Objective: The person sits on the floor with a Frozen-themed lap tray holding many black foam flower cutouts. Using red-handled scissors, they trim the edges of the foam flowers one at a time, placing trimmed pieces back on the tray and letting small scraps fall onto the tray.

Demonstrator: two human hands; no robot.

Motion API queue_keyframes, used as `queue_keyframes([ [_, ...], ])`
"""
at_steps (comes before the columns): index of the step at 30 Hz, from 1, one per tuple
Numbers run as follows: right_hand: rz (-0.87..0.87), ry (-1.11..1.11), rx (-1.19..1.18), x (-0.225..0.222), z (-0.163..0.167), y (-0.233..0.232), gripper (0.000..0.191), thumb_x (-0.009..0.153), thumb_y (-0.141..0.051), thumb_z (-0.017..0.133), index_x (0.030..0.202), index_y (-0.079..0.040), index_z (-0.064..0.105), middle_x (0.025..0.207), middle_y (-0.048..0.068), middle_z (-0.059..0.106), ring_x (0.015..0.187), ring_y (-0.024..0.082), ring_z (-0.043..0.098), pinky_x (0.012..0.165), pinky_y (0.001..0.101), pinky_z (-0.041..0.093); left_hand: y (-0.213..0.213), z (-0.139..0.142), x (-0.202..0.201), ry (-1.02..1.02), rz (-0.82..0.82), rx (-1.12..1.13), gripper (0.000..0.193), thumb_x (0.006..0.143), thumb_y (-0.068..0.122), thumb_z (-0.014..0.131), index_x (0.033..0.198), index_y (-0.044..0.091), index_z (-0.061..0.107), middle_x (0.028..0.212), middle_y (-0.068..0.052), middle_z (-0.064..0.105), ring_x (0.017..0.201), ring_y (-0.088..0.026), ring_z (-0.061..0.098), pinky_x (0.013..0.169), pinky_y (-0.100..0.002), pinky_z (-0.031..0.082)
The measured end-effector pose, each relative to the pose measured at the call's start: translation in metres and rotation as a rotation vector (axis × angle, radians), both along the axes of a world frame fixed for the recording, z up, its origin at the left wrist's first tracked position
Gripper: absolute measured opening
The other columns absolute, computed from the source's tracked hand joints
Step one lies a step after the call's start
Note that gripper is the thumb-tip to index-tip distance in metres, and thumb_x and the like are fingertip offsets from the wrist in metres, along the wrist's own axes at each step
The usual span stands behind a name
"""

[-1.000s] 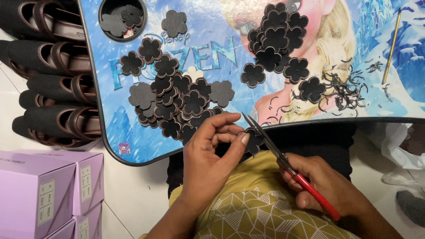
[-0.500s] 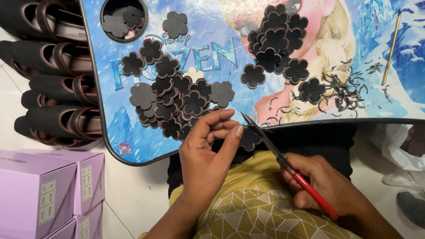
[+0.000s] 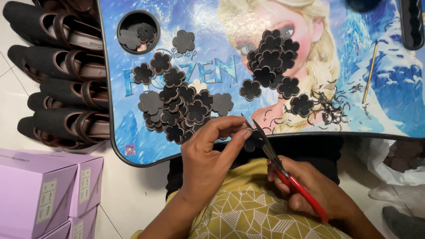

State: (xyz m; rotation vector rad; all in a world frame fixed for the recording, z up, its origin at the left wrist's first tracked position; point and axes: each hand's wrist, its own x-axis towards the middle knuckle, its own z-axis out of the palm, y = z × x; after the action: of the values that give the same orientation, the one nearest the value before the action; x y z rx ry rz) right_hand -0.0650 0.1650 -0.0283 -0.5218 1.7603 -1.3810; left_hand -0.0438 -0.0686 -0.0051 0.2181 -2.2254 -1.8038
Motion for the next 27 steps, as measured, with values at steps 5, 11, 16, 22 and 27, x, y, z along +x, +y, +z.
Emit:
queue_keyframes([
  [5, -0.011, -0.008, -0.052, -0.006, 0.001, -0.002, 0.1, 0.07, -0.099, 0.049, 0.102, -0.005, 0.058, 0.066, -0.003, 0.047, 0.058, 0.01, 0.044, 0.052, 0.0275, 0.034, -0.001, 0.006, -0.005, -0.013, -0.015, -0.022, 0.019, 0.091, 0.005, 0.079, 0.11, 0.004, 0.075, 0.102, -0.004, 0.079, 0.089, -0.008, 0.075, 0.078, -0.023, 0.061],
  [11, -0.128, -0.099, -0.086, -0.009, 0.004, -0.013, 0.1, 0.069, -0.096, 0.054, 0.106, -0.003, 0.056, 0.069, -0.002, 0.047, 0.061, 0.009, 0.043, 0.053, 0.0262, 0.036, 0.007, 0.01, -0.023, -0.013, -0.099, 0.274, 0.039, 0.091, 0.001, 0.076, 0.129, 0.001, 0.065, 0.125, -0.01, 0.072, 0.104, -0.01, 0.073, 0.088, -0.024, 0.06],
  [16, -0.154, -0.038, -0.054, -0.018, 0.009, -0.015, 0.106, 0.069, -0.096, 0.051, 0.121, -0.003, 0.057, 0.076, 0.0, 0.052, 0.061, 0.009, 0.045, 0.054, 0.0246, 0.035, 0.008, 0.011, -0.038, -0.01, -0.079, 0.453, 0.049, 0.09, -0.003, 0.075, 0.136, -0.001, 0.057, 0.13, -0.013, 0.067, 0.096, -0.009, 0.07, 0.083, -0.023, 0.058],
  [22, -0.148, -0.116, -0.105, -0.02, 0.013, -0.013, 0.113, 0.071, -0.095, 0.054, 0.13, 0.001, 0.053, 0.085, 0.004, 0.051, 0.071, 0.013, 0.044, 0.063, 0.028, 0.037, 0.009, 0.013, -0.049, -0.116, -0.164, 0.448, 0.046, 0.092, -0.002, 0.076, 0.136, -0.002, 0.06, 0.108, -0.011, 0.075, 0.097, -0.008, 0.069, 0.088, -0.025, 0.058],
  [27, -0.176, -0.027, -0.026, -0.018, 0.021, -0.008, 0.112, 0.072, -0.098, 0.048, 0.128, -0.001, 0.054, 0.083, 0.002, 0.053, 0.073, 0.011, 0.049, 0.066, 0.0264, 0.04, 0.012, 0.018, -0.05, -0.163, -0.184, 0.453, 0.046, 0.09, 0.0, 0.076, 0.134, -0.001, 0.061, 0.102, -0.008, 0.076, 0.092, -0.007, 0.069, 0.084, -0.024, 0.058],
])
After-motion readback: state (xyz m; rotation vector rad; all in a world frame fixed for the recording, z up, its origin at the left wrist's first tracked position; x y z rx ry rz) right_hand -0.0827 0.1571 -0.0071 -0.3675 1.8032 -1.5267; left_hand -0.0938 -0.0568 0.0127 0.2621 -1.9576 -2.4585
